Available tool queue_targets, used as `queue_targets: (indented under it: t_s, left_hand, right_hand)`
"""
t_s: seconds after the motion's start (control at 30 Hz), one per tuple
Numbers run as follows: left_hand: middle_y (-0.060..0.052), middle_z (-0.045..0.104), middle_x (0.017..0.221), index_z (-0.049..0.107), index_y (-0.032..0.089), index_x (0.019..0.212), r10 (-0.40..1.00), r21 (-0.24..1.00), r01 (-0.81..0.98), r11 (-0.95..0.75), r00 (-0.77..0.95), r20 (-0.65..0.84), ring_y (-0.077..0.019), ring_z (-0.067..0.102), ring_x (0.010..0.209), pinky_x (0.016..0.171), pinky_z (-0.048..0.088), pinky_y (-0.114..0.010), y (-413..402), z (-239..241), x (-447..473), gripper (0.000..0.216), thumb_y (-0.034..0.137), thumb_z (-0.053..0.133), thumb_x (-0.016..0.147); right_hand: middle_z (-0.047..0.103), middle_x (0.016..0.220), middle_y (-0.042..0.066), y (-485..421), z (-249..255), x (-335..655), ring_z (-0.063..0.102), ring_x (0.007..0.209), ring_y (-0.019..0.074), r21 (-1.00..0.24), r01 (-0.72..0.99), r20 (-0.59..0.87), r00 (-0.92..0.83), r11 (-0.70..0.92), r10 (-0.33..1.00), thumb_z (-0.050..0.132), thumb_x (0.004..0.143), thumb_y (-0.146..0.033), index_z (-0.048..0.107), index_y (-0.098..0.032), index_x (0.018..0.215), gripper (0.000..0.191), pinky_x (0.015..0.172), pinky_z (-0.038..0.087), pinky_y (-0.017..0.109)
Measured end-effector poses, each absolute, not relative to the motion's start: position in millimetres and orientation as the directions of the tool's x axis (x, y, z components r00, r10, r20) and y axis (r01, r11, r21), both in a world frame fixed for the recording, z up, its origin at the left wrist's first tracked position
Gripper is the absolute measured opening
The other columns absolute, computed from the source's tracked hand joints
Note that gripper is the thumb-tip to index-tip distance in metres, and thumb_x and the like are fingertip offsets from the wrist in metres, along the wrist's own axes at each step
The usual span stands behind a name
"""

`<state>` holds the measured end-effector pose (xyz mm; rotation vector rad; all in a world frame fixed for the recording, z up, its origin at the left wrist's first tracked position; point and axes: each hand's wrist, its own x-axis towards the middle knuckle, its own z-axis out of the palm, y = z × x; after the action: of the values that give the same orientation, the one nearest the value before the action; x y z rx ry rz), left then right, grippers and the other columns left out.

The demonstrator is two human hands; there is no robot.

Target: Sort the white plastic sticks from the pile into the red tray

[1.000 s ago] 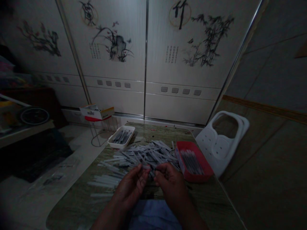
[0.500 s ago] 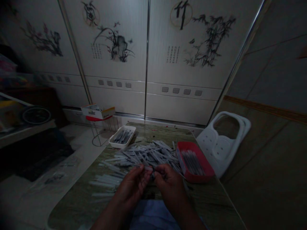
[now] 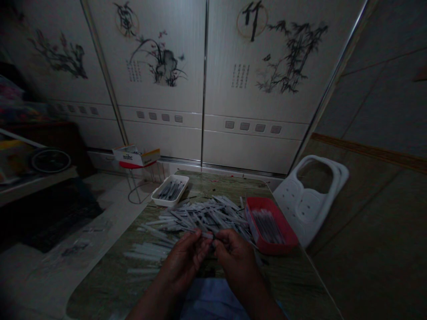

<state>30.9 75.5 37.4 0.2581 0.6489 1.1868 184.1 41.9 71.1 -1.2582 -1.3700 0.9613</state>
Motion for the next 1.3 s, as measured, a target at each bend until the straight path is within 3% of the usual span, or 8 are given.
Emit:
queue_targets:
  t_s: [0.7,1.0,1.13,1.3]
  left_hand:
    - [-0.006,0.074,0.083,0.061,0.015,0.091,0.921,0.55,-0.747,0.374,0.232,-0.312,-0.0138,0.074,0.073,0.071,0.061,-0.023,73,40,31,0.014,0.01,0.073,0.087]
    - [-0.01,0.077,0.099,0.06,0.016,0.092,0.927,0.62,-0.691,0.371,0.243,-0.285,-0.0157,0.076,0.08,0.072,0.06,-0.023,71,43,30,0.022,0.018,0.08,0.083]
    - [-0.009,0.078,0.096,0.06,0.017,0.092,0.932,0.642,-0.676,0.362,0.245,-0.267,-0.0155,0.075,0.078,0.072,0.059,-0.022,68,46,32,0.025,0.021,0.081,0.081]
    - [-0.009,0.077,0.096,0.059,0.017,0.092,0.938,0.647,-0.681,0.344,0.216,-0.271,-0.0143,0.075,0.077,0.071,0.058,-0.022,68,48,33,0.022,0.019,0.079,0.083]
  right_hand:
    - [0.073,0.087,0.006,41,73,182,0.067,0.083,0.0229,-0.928,0.321,0.219,0.063,0.188,0.974,0.062,0.092,-0.043,0.071,-0.021,0.091,0.024,0.073,0.051,0.031]
    - [0.063,0.068,0.0,43,67,181,0.057,0.064,0.019,-0.845,0.498,0.272,0.086,0.195,0.958,0.054,0.096,-0.047,0.06,-0.024,0.075,0.032,0.059,0.04,0.03]
    - [0.055,0.058,-0.001,44,62,178,0.051,0.057,0.0193,-0.899,0.408,0.234,0.139,0.16,0.962,0.048,0.096,-0.059,0.053,-0.026,0.065,0.045,0.056,0.037,0.032]
    - [0.053,0.058,-0.001,40,61,180,0.051,0.056,0.0191,-0.947,0.309,0.137,0.146,0.086,0.98,0.044,0.098,-0.062,0.058,-0.026,0.069,0.049,0.053,0.037,0.031]
